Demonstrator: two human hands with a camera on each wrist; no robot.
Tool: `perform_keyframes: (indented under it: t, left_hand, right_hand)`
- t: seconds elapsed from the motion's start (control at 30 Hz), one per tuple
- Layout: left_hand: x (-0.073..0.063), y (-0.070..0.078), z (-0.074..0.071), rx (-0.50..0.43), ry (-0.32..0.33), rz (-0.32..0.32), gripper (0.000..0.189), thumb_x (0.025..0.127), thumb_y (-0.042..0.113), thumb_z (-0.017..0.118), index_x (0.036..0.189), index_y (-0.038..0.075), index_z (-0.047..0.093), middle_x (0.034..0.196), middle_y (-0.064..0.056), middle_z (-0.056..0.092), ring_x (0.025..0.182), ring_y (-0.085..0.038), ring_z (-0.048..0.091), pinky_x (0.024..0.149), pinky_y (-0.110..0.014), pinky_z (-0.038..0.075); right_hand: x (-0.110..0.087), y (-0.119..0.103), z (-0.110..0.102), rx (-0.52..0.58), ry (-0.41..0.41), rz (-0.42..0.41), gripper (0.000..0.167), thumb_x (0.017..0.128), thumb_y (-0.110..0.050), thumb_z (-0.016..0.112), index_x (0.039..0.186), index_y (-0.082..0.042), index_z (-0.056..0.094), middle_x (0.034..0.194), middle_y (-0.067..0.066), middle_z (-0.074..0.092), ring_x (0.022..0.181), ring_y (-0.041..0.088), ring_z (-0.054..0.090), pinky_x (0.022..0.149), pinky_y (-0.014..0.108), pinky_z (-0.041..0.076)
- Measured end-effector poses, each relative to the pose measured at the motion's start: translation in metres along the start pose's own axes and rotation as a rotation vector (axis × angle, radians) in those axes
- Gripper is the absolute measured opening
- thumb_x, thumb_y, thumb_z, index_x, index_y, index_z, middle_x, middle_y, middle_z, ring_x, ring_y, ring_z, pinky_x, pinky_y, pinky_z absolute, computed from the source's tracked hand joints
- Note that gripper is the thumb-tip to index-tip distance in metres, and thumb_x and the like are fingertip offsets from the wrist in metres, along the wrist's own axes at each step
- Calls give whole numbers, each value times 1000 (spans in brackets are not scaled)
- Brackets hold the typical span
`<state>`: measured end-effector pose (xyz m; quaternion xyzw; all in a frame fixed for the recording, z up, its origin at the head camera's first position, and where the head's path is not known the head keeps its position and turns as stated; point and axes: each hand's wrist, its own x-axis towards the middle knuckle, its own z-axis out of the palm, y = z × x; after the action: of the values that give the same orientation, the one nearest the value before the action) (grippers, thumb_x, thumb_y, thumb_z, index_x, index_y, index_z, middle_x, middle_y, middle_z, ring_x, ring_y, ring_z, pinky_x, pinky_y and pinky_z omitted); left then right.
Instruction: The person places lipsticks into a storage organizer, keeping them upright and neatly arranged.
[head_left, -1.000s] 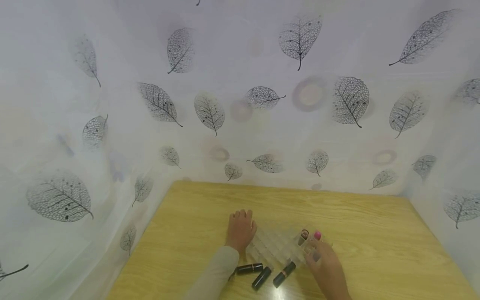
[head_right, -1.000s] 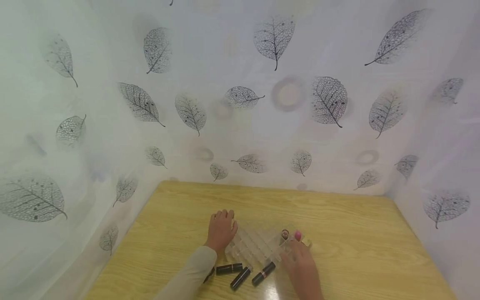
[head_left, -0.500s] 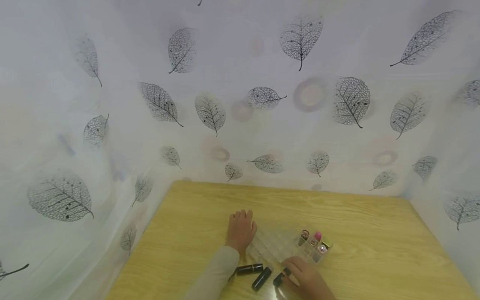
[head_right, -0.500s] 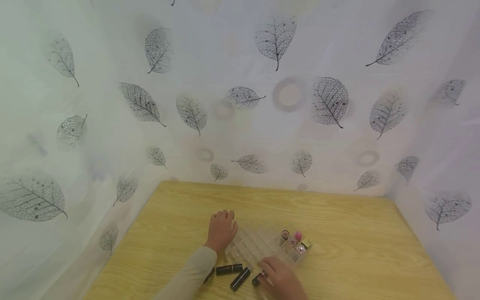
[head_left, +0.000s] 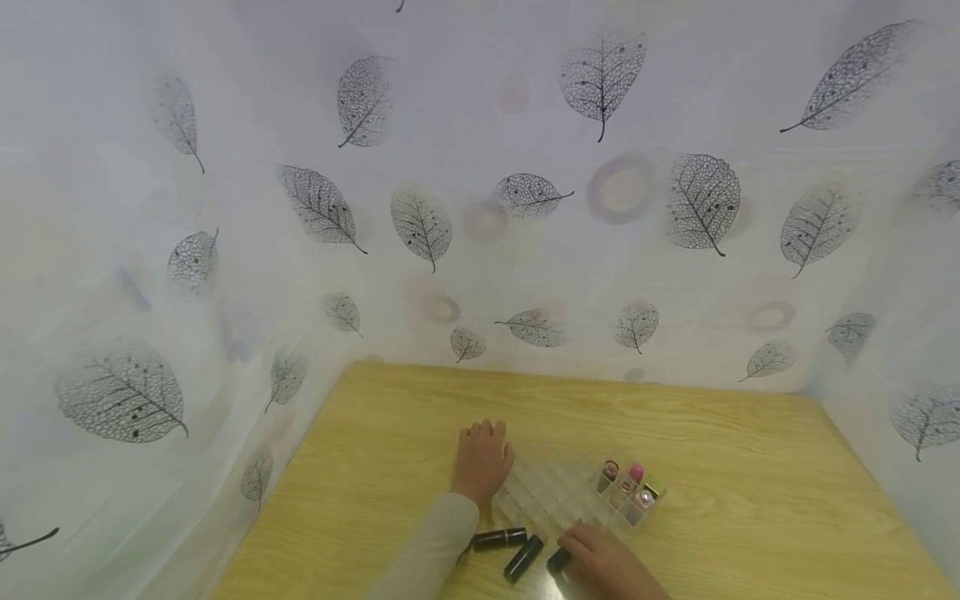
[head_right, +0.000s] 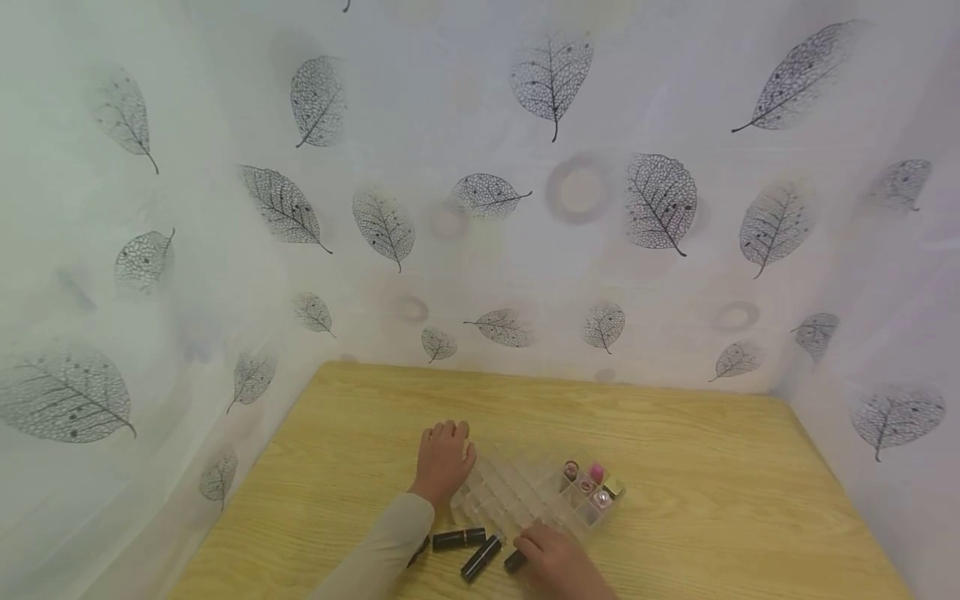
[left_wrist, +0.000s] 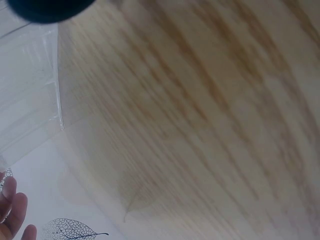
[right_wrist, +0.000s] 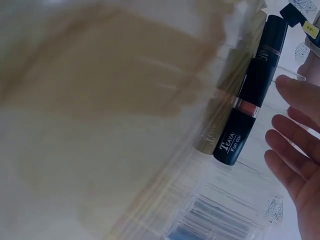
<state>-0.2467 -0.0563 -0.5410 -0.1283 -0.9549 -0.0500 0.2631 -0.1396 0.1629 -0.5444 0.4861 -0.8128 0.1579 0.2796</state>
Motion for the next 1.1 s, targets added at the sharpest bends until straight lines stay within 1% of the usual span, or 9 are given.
perform_keyframes:
  t: [0.23,0.4,0.5,0.6,0.7,0.77,0.83,0.97,1.1]
  left_hand:
    - [0,1,-4,-12,12,0,20,80,27,65,91,11,60,78,-3,57,74,-19,55,70,-36,43]
    - [0,0,0,8,-25,3,21,82,28,63,94,12,60,82,-3,58,77,-19,55,72,-36,44]
    - [0,0,2,26,-39,9,22,83,30,62,97,13,60,85,-3,58,79,-19,55,73,-36,44]
    - [1,0,1,36,-28,17,23,82,30,63,98,13,61,86,-3,58,79,-19,55,72,-35,44]
    - [1,0,0,38,-26,21,23,82,30,63,98,13,61,86,-3,59,80,-19,55,72,-35,44]
    - [1,0,0,43,-32,23,24,83,30,62,99,13,61,87,-3,59,81,-19,55,72,-35,44]
    - [1,0,2,50,-40,25,24,83,31,61,100,13,62,87,-2,60,81,-19,56,73,-35,44]
    - [1,-1,5,61,-38,26,24,83,31,61,100,14,61,87,-1,61,81,-18,56,73,-35,44]
    - [1,-2,8,56,-28,26,23,83,31,61,99,14,61,86,-1,60,80,-18,55,73,-35,44]
  right_hand:
    - [-1,2,1,-35,-59,12,39,57,-15,78,94,-7,66,88,-2,63,80,12,61,74,23,49]
    - [-2,2,2,-30,-151,36,35,61,-19,77,92,-9,66,87,-2,62,79,12,60,73,23,49]
    - [-2,1,4,-22,-169,52,33,59,-22,77,88,-11,66,84,-3,61,77,10,58,71,20,47]
    - [-2,1,5,30,-197,77,27,59,-23,78,81,-17,64,80,-8,59,73,5,54,66,16,44]
    - [-2,1,4,103,-287,129,21,64,-28,77,79,-19,65,76,-10,58,70,0,51,62,15,41]
    - [-2,1,3,139,-363,174,18,69,-29,75,80,-18,66,76,-10,58,68,-1,50,60,15,41]
    - [-1,1,2,155,-412,207,19,72,-31,73,82,-16,67,76,-9,59,68,-2,50,60,16,42]
    - [-1,1,0,176,-456,245,17,74,-25,72,85,-13,67,78,-6,61,70,0,53,63,18,45]
    - [-3,2,-1,177,-462,263,14,73,-18,72,85,-12,66,77,-6,59,68,-1,50,62,17,45]
